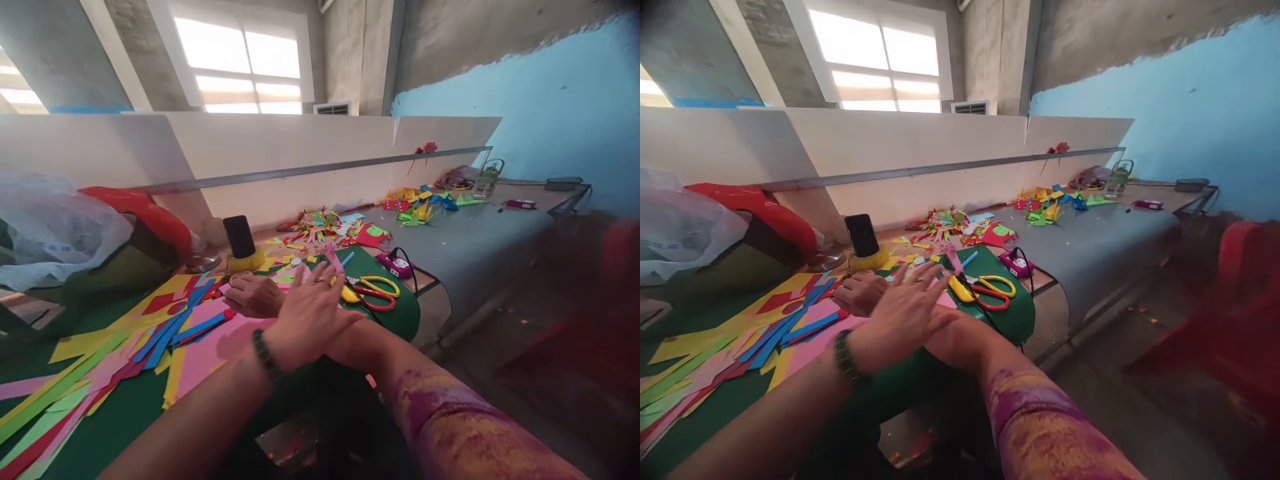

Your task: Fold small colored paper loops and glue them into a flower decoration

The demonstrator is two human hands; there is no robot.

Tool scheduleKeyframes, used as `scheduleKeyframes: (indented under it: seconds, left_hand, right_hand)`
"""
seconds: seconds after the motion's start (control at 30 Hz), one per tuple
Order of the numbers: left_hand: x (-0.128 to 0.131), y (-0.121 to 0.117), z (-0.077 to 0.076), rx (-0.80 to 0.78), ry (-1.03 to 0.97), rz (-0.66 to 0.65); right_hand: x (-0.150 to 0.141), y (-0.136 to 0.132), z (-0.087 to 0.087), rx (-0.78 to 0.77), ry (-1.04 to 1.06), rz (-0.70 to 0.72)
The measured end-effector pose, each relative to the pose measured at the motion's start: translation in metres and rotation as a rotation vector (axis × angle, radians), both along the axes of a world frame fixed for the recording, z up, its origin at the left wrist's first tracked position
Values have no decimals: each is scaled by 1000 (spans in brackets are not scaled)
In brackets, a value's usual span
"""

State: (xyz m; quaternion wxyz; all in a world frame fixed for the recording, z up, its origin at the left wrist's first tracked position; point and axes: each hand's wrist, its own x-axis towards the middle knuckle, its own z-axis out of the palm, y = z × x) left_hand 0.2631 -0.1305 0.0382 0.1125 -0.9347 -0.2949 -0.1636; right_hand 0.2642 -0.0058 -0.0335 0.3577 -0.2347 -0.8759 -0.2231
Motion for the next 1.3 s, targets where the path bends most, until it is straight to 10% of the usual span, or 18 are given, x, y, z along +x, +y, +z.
scheduleKeyframes:
  seconds: [0.2,0.37,0.77,0.9,1.07,1.3]
  left_hand:
    - [96,-49,-20,-614,481,-342]
    - [100,-97,-23,-795,193,-996]
    - [94,-56,-32,-443,251,-266]
    - [112,-62,-27,-584,473,-465]
    - [114,-77,-33,-562,260,-663]
    - [113,-67,-42,-589,251,-470]
  right_hand:
    - [-6,-10,7,-18,-212,-29]
    - [-2,-17,14,-12,-294,-66]
    - [-11,-19,11,25,-335,-4]
    - [-10,-18,7,34,-348,10]
    - [-13,-21,7,35,-336,41]
    - [-13,-26,10,16,-330,27]
